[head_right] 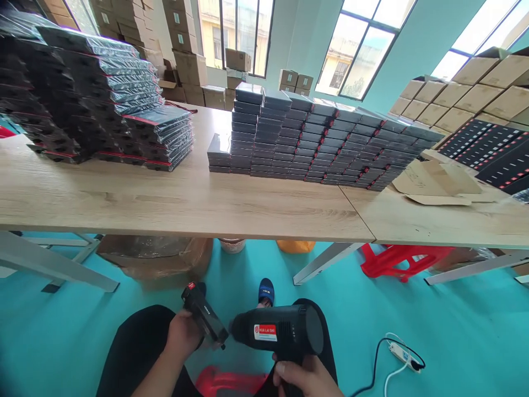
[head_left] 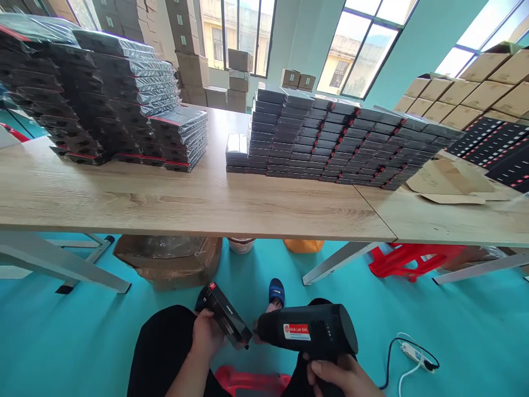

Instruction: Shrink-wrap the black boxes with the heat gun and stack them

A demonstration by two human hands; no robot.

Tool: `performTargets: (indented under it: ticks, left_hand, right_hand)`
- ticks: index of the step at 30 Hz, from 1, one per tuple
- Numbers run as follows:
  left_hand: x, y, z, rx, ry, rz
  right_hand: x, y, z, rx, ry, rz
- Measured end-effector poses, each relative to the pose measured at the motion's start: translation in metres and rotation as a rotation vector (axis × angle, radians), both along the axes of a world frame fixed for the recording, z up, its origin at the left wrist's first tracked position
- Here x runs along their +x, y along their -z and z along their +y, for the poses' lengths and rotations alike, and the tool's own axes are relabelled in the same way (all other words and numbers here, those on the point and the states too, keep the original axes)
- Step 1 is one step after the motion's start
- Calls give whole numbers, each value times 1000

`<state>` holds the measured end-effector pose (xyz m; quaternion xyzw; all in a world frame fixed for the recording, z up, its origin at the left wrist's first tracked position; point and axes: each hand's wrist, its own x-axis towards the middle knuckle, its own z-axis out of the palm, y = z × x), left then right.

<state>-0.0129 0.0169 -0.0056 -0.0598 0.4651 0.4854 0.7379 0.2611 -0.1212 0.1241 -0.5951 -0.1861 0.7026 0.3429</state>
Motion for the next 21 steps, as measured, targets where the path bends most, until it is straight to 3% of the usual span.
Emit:
performTargets:
  ticks: [6, 10, 16, 21]
  left_hand:
    - [10, 20, -7, 190, 175, 173]
    - [11, 34, -9, 390, 382, 488]
    - [9, 50, -3, 712, 467, 1171]
    - [9, 57, -6, 760, 474, 1329]
  right_hand:
    - [-4, -5, 9, 44, 112, 124]
    - [-7, -16, 24, 88, 164, 109]
    - [-21, -28, 31, 101, -20, 35]
    - [-31, -27, 38, 171, -83, -126]
